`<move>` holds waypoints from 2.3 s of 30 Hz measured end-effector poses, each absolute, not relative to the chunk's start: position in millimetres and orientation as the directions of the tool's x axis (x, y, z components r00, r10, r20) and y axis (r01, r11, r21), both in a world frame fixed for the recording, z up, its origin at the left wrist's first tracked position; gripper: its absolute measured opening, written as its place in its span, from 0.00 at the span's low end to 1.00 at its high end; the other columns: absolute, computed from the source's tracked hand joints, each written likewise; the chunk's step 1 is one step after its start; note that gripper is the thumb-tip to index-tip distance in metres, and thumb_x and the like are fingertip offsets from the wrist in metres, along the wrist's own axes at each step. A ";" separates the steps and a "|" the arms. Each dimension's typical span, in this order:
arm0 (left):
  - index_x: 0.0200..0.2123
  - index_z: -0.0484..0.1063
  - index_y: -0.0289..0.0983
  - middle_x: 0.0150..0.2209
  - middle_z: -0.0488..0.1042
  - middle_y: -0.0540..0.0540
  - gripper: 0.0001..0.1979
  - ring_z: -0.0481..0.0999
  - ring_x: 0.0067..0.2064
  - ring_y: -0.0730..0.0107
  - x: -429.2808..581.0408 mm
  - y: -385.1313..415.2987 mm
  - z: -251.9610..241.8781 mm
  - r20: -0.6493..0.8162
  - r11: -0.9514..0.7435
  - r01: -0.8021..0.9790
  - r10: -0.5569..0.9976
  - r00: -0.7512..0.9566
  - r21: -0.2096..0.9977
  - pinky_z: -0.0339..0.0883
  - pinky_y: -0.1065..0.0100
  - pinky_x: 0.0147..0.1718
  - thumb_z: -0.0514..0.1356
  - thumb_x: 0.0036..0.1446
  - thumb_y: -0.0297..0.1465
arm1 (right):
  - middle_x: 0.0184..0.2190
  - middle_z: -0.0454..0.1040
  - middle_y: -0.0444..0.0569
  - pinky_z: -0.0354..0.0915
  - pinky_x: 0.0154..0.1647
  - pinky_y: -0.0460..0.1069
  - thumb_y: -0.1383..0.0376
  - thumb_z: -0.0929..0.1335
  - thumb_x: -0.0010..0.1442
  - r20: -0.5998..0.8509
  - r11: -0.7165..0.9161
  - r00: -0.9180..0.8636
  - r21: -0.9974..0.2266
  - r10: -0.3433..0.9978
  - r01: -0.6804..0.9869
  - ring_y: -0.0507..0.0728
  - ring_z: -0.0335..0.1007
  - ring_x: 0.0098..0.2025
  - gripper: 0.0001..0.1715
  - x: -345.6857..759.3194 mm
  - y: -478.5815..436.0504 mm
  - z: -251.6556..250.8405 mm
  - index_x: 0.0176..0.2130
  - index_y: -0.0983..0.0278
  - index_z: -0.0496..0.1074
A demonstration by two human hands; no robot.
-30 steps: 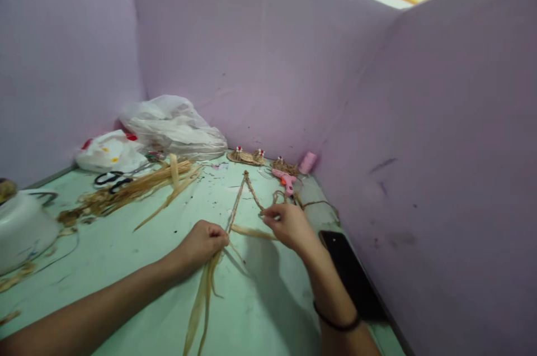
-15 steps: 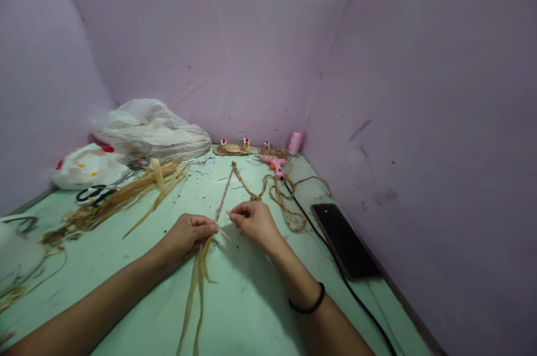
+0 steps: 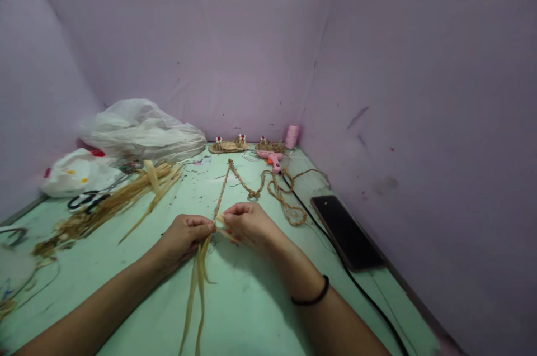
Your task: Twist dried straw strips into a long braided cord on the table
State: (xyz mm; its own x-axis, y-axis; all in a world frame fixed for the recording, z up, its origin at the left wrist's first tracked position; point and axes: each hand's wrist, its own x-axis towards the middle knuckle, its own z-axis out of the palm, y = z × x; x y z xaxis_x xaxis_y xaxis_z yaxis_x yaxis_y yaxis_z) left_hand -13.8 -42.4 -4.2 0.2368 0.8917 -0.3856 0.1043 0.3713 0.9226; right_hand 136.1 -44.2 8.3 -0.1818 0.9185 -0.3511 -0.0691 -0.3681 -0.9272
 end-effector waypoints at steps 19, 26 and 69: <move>0.19 0.69 0.31 0.08 0.53 0.57 0.11 0.45 0.12 0.86 -13.9 -43.0 -3.6 -0.351 0.341 0.084 0.902 0.252 0.936 0.34 0.75 0.13 0.62 0.37 0.35 | 0.20 0.66 0.42 0.63 0.18 0.43 0.65 0.67 0.45 -0.234 -0.220 -0.142 -0.969 0.962 0.109 0.48 0.64 0.19 0.09 121.6 -45.6 -14.6 0.28 0.68 0.65; 0.19 0.69 0.30 0.08 0.54 0.57 0.12 0.45 0.12 0.86 -14.2 -41.7 -5.8 -0.350 0.343 0.074 0.899 0.264 0.936 0.35 0.75 0.13 0.62 0.37 0.35 | 0.24 0.67 0.43 0.62 0.16 0.43 0.67 0.66 0.46 -0.159 -0.151 -0.038 -0.975 0.987 0.163 0.48 0.66 0.19 0.05 118.9 -48.6 -13.6 0.28 0.65 0.64; 0.17 0.69 0.31 0.10 0.61 0.53 0.09 0.51 0.14 0.83 -13.8 -41.7 -7.3 -0.322 0.317 0.062 0.912 0.255 0.946 0.41 0.75 0.14 0.61 0.36 0.33 | 0.11 0.64 0.41 0.55 0.16 0.42 0.70 0.67 0.40 -0.402 -0.404 -0.072 -0.915 0.913 -0.016 0.46 0.56 0.14 0.04 114.2 -52.2 -2.9 0.19 0.68 0.66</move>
State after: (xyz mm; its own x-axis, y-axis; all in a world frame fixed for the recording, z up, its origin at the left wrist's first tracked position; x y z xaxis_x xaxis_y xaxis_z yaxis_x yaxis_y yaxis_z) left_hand -13.8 -41.7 -7.3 0.2551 0.9117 -0.3221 0.0617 0.3171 0.9464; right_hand 114.2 -52.2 -2.9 -0.0719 0.9129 -0.4018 -0.0158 -0.4038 -0.9147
